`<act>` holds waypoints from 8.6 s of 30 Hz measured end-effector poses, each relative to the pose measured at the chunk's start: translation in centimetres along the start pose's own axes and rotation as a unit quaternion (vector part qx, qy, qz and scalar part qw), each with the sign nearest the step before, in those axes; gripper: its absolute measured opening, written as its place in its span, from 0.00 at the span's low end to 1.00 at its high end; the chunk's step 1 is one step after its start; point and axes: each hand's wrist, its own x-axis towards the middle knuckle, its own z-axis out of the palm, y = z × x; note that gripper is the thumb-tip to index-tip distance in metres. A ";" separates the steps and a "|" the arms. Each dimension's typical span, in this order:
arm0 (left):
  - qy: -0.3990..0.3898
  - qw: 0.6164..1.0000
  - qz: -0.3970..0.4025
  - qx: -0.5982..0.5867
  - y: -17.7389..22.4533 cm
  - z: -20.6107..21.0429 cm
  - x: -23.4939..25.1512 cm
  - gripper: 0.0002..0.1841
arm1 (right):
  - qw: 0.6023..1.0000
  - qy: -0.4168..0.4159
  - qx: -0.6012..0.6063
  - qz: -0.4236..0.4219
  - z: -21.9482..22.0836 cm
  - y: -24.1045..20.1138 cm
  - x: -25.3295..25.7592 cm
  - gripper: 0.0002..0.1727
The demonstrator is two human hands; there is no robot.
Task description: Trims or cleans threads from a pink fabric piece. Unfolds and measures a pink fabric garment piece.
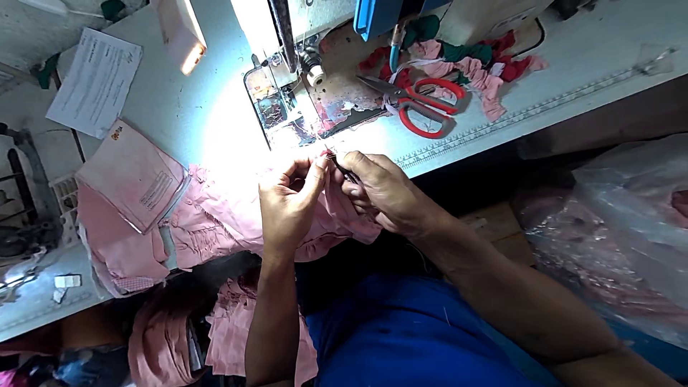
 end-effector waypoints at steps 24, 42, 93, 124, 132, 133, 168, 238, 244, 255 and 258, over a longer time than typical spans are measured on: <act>0.023 0.998 0.009 0.063 0.9 -0.5 0.0 0.06 | 0.963 0.102 -0.146 -0.203 0.6 -0.1 1.0 0.02; 0.058 0.996 0.016 0.068 0.8 0.2 -0.2 0.05 | 0.964 0.031 -0.237 -0.120 -0.7 -0.5 -0.6 0.10; 0.090 0.995 0.030 -0.013 0.4 -0.6 -0.7 0.04 | 0.950 -0.039 -0.208 -0.230 -1.6 1.0 0.9 0.13; 0.064 0.992 0.080 0.080 0.6 0.6 -7.8 0.36 | 0.963 -0.190 0.189 -0.015 -1.0 0.3 -3.8 0.24; 0.025 0.970 0.096 0.220 2.4 -0.2 -7.1 0.33 | 0.970 -0.183 0.135 -0.084 -1.5 0.7 -4.3 0.36; 0.047 0.971 0.105 0.209 2.6 0.0 -7.3 0.28 | 0.973 -0.172 0.112 -0.104 -1.4 0.6 -4.5 0.37; 0.113 0.950 -0.080 -0.281 3.4 -1.2 -5.3 0.22 | 0.811 0.037 -0.329 -0.483 1.0 2.4 -3.4 0.11; 0.042 0.996 0.020 -0.078 2.7 -0.2 -5.6 0.03 | 0.982 -0.013 0.121 -0.147 2.3 1.1 -3.6 0.04; 0.042 0.998 0.015 -0.040 3.3 -0.3 -5.4 0.04 | 0.984 0.004 -0.003 -0.177 1.7 0.5 -4.0 0.04; 0.024 0.999 0.023 -0.029 4.3 -0.1 -4.9 0.06 | 0.906 0.046 -0.362 -0.215 0.0 -1.1 -7.2 0.11; 0.027 0.999 0.025 -0.019 4.4 0.0 -4.9 0.06 | 0.901 0.065 -0.369 -0.219 0.2 -1.0 -6.9 0.10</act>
